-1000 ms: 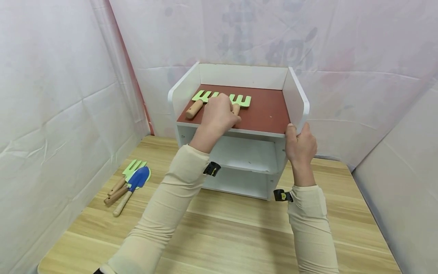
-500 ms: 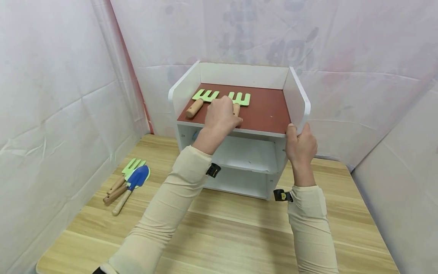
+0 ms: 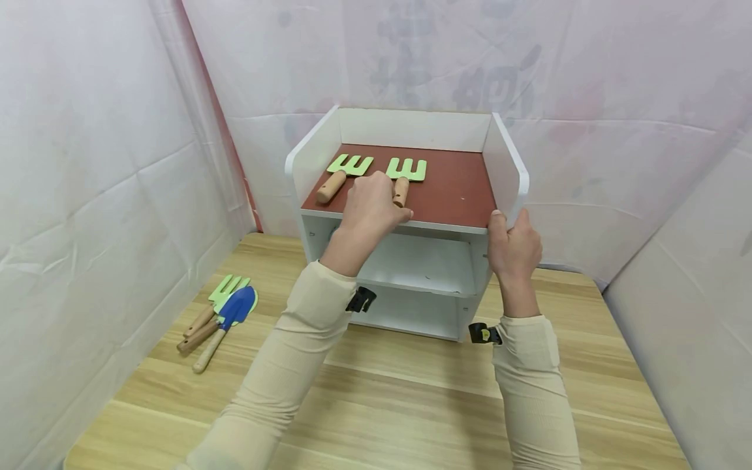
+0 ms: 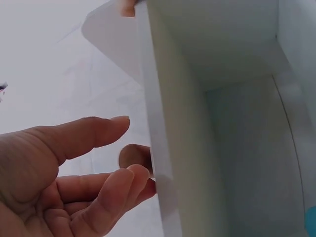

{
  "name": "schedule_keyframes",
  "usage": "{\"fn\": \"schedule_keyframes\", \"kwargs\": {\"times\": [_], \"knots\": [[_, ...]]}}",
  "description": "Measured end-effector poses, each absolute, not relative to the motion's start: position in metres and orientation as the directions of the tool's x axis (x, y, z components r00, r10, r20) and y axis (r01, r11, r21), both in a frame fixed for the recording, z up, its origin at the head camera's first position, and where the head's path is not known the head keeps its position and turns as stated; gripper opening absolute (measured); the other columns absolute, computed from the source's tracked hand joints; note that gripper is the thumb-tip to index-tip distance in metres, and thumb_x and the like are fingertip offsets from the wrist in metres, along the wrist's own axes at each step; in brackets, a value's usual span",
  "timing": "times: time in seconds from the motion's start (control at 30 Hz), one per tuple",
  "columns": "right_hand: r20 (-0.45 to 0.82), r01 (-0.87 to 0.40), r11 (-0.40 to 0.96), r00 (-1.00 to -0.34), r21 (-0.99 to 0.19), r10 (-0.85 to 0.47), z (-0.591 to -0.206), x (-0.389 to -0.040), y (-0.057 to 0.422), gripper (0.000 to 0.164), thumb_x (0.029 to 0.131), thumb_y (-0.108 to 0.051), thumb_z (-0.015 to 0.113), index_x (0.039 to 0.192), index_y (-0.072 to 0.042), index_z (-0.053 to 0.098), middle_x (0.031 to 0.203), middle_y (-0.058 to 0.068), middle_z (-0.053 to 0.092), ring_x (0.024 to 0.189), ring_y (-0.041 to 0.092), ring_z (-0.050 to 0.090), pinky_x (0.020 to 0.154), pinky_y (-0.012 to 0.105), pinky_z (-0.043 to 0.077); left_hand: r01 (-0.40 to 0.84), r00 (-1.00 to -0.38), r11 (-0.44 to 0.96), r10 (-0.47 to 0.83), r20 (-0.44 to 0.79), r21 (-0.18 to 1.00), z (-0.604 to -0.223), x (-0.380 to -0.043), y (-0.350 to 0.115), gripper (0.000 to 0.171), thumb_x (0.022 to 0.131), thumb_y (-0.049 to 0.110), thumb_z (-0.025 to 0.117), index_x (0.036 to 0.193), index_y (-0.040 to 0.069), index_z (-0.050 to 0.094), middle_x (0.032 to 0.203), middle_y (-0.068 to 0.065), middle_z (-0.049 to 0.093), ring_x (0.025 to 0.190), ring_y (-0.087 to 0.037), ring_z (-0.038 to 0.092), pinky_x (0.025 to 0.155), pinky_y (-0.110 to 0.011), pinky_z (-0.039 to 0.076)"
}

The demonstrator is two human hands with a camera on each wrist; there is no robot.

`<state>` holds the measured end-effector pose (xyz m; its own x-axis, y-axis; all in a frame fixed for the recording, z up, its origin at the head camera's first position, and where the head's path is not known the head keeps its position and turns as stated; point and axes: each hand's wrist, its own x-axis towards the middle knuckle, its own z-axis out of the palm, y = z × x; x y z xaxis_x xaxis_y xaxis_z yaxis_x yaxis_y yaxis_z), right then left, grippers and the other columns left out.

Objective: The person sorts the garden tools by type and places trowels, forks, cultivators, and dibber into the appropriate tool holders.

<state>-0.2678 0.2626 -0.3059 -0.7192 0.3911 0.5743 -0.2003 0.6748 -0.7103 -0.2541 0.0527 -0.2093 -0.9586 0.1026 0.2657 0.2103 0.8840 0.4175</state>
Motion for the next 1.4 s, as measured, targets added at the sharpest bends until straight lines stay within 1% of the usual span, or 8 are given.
{"fn": "schedule_keyframes", "kwargs": {"times": [0.23, 0.5, 0.57, 0.63, 0.77, 0.9, 1.1, 1.4], "knots": [[0.579, -0.206, 0.673, -0.715, -0.711, 0.393, -0.306, -0.269, 0.262, 0.031, 0.087, -0.03, 0.037, 0.085, -0.002, 0.05, 0.09, 0.029, 0.059, 0.08, 0.046, 0.051, 0.061, 0.051, 0.029, 0.207, -0.959, 0.872, 0.092, 0.267, 0.443, -0.209, -0.241, 0.045, 0.024, 0.081, 0.026, 0.072, 0.066, 0.014, 0.058, 0.065, 0.002, 0.056, 0.064, -0.013, 0.054, 0.054, -0.022, 0.043], [0.578, -0.203, 0.673, -0.713, -0.711, 0.396, -0.306, -0.269, 0.261, 0.031, 0.087, -0.031, 0.038, 0.084, -0.002, 0.05, 0.09, 0.03, 0.059, 0.082, 0.048, 0.051, 0.062, 0.051, 0.03, 0.264, -0.953, 0.858, 0.161, 0.258, 0.44, -0.217, -0.224, 0.034, 0.022, 0.082, 0.02, 0.068, 0.066, 0.009, 0.058, 0.057, -0.001, 0.044, 0.053, -0.014, 0.048, 0.046, -0.022, 0.035], [0.579, -0.203, 0.674, -0.713, -0.71, 0.395, -0.306, -0.269, 0.261, 0.03, 0.087, -0.031, 0.038, 0.082, -0.004, 0.049, 0.088, 0.029, 0.059, 0.08, 0.047, 0.051, 0.061, 0.05, 0.029, 0.281, -0.952, 0.872, 0.201, 0.232, 0.401, -0.219, -0.22, 0.031, 0.017, 0.082, 0.023, 0.068, 0.076, 0.008, 0.062, 0.065, 0.0, 0.048, 0.06, -0.014, 0.049, 0.049, -0.023, 0.038], [0.579, -0.202, 0.675, -0.713, -0.71, 0.396, -0.306, -0.269, 0.26, 0.028, 0.087, -0.031, 0.038, 0.081, -0.005, 0.048, 0.087, 0.029, 0.058, 0.078, 0.046, 0.051, 0.06, 0.049, 0.029, 0.301, -0.95, 0.885, 0.246, 0.19, 0.355, -0.22, -0.215, 0.028, 0.021, 0.081, 0.028, 0.07, 0.088, 0.009, 0.065, 0.077, -0.001, 0.052, 0.069, -0.014, 0.05, 0.055, -0.025, 0.041], [0.573, -0.197, 0.672, -0.716, -0.714, 0.398, -0.306, -0.269, 0.26, 0.028, 0.087, -0.031, 0.038, 0.08, -0.006, 0.048, 0.087, 0.029, 0.058, 0.078, 0.046, 0.051, 0.06, 0.049, 0.029, 0.349, -0.937, 0.896, 0.336, 0.098, 0.274, -0.222, -0.206, 0.022, 0.047, 0.079, 0.036, 0.072, 0.119, 0.012, 0.061, 0.108, -0.004, 0.055, 0.093, -0.017, 0.052, 0.073, -0.031, 0.046], [0.568, -0.198, 0.668, -0.723, -0.717, 0.394, -0.305, -0.269, 0.261, 0.031, 0.087, -0.031, 0.037, 0.085, -0.002, 0.05, 0.09, 0.029, 0.059, 0.082, 0.046, 0.052, 0.06, 0.047, 0.03, 0.372, -0.926, 0.889, 0.374, 0.047, 0.265, -0.224, -0.199, 0.017, 0.061, 0.08, 0.039, 0.071, 0.133, 0.015, 0.053, 0.128, -0.008, 0.049, 0.107, -0.022, 0.051, 0.084, -0.038, 0.045], [0.568, -0.201, 0.67, -0.725, -0.715, 0.389, -0.305, -0.267, 0.261, 0.036, 0.087, -0.031, 0.037, 0.092, 0.002, 0.052, 0.092, 0.028, 0.06, 0.082, 0.045, 0.053, 0.06, 0.046, 0.03, 0.387, -0.92, 0.893, 0.392, 0.027, 0.228, -0.232, -0.192, 0.007, 0.06, 0.079, 0.036, 0.071, 0.133, 0.016, 0.053, 0.122, -0.008, 0.052, 0.104, -0.023, 0.05, 0.082, -0.038, 0.045], [0.573, -0.199, 0.672, -0.719, -0.713, 0.395, -0.305, -0.265, 0.263, 0.032, 0.087, -0.031, 0.037, 0.087, -0.001, 0.05, 0.089, 0.029, 0.059, 0.079, 0.045, 0.051, 0.059, 0.046, 0.029, 0.364, -0.928, 0.905, 0.372, 0.001, 0.221, -0.256, -0.185, -0.007, 0.062, 0.077, 0.036, 0.074, 0.133, 0.018, 0.054, 0.12, -0.01, 0.054, 0.105, -0.024, 0.051, 0.079, -0.042, 0.045]]}}
